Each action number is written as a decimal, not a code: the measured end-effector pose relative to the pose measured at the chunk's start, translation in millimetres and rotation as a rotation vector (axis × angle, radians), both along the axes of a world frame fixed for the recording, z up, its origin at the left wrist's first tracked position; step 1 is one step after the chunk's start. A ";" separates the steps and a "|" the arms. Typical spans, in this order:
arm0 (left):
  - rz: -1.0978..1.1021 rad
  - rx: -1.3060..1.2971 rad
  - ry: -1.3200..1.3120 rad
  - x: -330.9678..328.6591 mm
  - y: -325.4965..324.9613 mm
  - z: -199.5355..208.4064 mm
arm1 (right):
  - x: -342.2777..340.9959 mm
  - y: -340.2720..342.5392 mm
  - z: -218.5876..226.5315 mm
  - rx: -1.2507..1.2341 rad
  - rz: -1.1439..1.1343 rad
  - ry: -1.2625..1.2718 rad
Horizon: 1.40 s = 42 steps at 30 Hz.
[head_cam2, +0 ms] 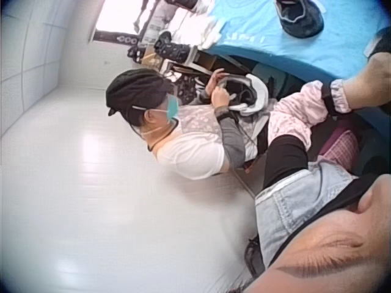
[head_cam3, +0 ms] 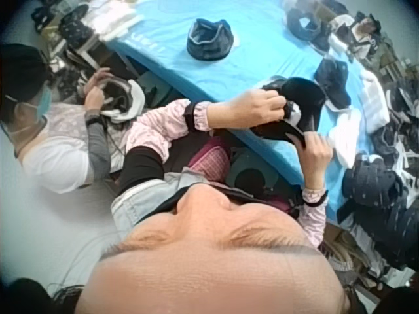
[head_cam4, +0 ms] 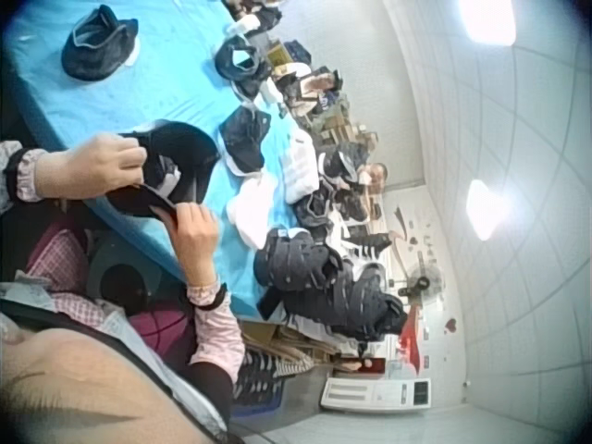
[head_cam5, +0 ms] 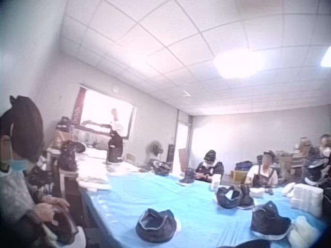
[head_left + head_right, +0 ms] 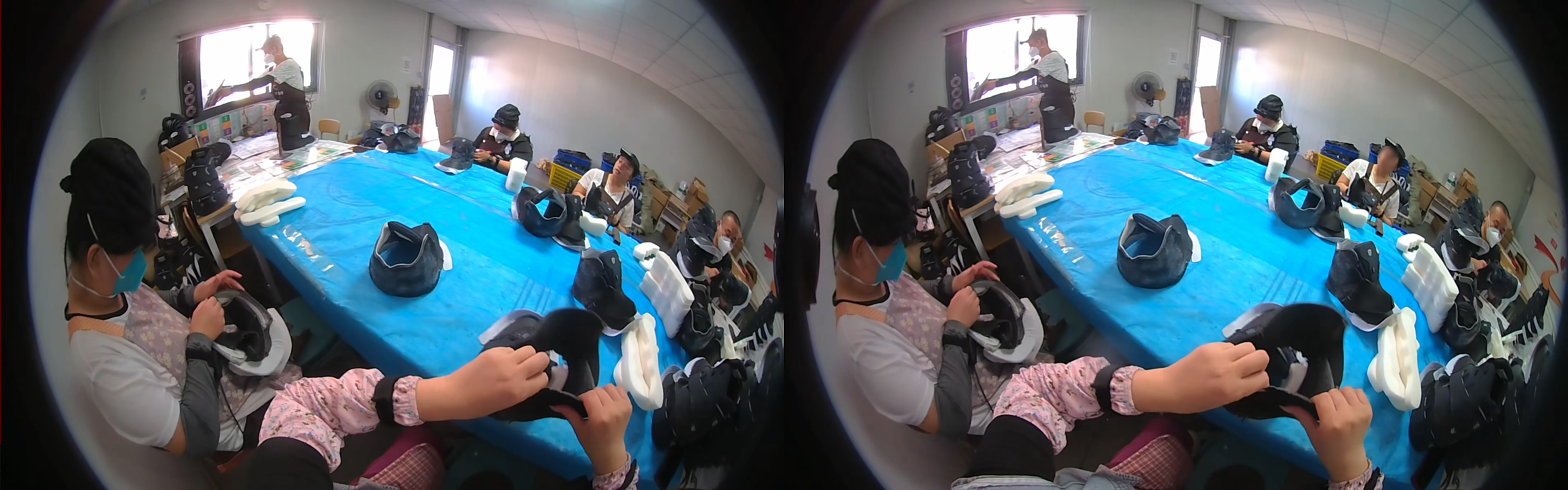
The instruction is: Manually assembling the internal padding and outer components of a shoe or boot in a workshop environment.
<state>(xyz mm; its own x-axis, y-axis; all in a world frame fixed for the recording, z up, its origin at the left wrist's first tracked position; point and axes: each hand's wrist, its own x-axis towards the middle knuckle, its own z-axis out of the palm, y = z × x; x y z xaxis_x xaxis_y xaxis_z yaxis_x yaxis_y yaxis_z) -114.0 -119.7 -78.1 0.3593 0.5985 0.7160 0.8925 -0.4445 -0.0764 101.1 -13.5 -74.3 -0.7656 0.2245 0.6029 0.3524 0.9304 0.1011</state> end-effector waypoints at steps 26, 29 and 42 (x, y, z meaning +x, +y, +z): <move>0.165 -0.047 -0.049 -41.0 -33.7 7.3 | 30.6 10.2 10.3 -0.075 0.088 -0.104; 0.167 -0.044 -0.079 -38.5 -33.6 2.9 | 23.3 9.8 -0.4 -0.156 0.106 0.048; 0.142 -0.051 -0.119 -42.2 -36.1 -2.5 | 6.1 25.3 11.4 -0.090 0.122 0.160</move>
